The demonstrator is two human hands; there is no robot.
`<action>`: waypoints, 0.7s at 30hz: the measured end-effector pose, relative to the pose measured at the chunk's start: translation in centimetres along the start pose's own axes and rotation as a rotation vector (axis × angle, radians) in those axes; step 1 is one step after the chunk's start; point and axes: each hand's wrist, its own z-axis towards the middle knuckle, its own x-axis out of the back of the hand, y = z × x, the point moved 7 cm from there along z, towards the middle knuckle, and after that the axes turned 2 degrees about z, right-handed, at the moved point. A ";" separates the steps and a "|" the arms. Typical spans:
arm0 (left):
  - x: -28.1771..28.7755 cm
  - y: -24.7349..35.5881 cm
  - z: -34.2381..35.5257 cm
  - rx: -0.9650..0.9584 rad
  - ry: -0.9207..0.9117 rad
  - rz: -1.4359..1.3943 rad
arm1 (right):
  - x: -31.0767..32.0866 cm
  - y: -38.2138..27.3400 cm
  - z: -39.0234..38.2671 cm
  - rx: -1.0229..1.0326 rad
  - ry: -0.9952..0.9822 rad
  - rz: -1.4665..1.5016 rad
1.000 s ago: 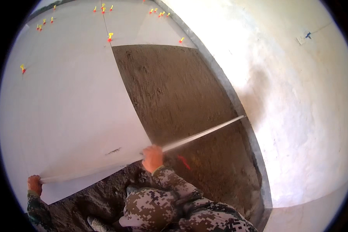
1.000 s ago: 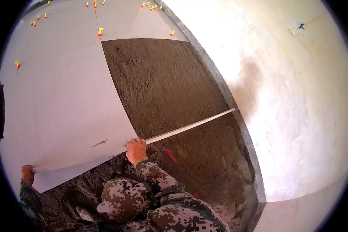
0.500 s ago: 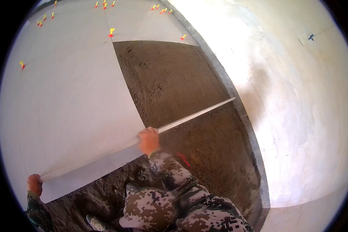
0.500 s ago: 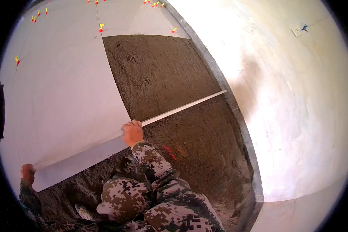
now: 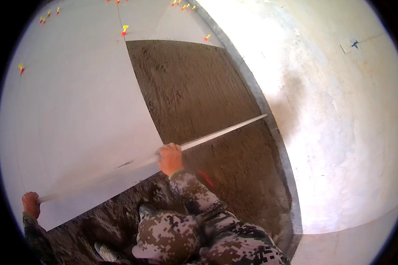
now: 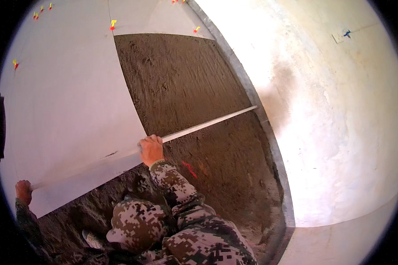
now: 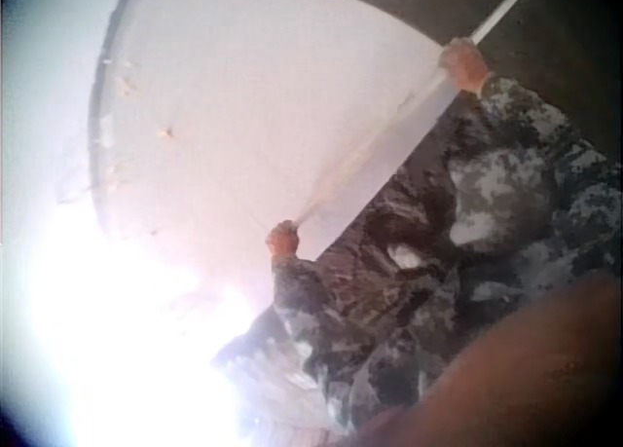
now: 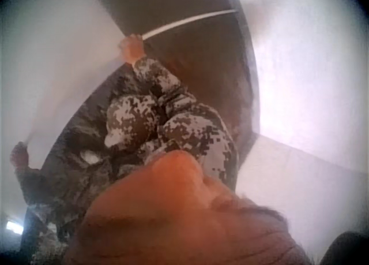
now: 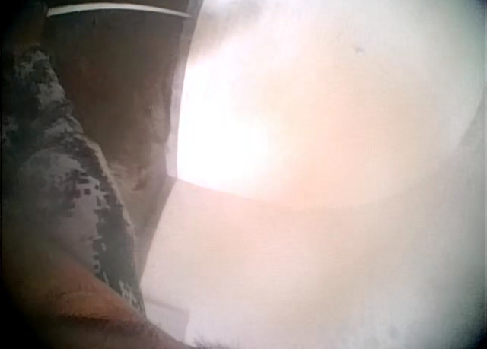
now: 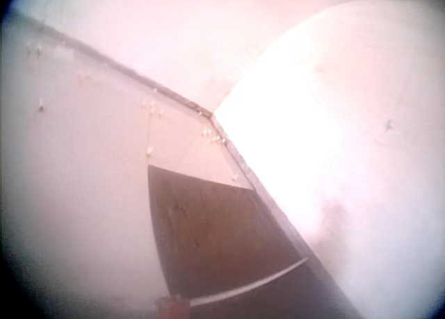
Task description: The person installs a large white floor tile by positioning it on a prepared surface, tapping it with a rubber mallet to seat it, and then using a straight edge to check alignment. The person is kneeling on the floor during the process.
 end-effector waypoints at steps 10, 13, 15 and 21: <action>0.0 -1.3 -1.1 -0.049 0.050 -0.082 | 3.5 -2.2 -8.8 -0.043 -0.056 0.058; -0.9 0.7 -0.8 -0.093 0.137 -0.130 | 3.4 -1.7 -7.5 -0.017 -0.032 0.072; -1.7 0.4 -0.7 -0.098 0.146 -0.114 | 1.7 -1.1 -7.5 0.012 -0.040 0.085; 0.3 -0.2 -3.1 -0.060 0.243 -0.137 | -1.9 -1.1 -6.5 -0.016 -0.133 0.051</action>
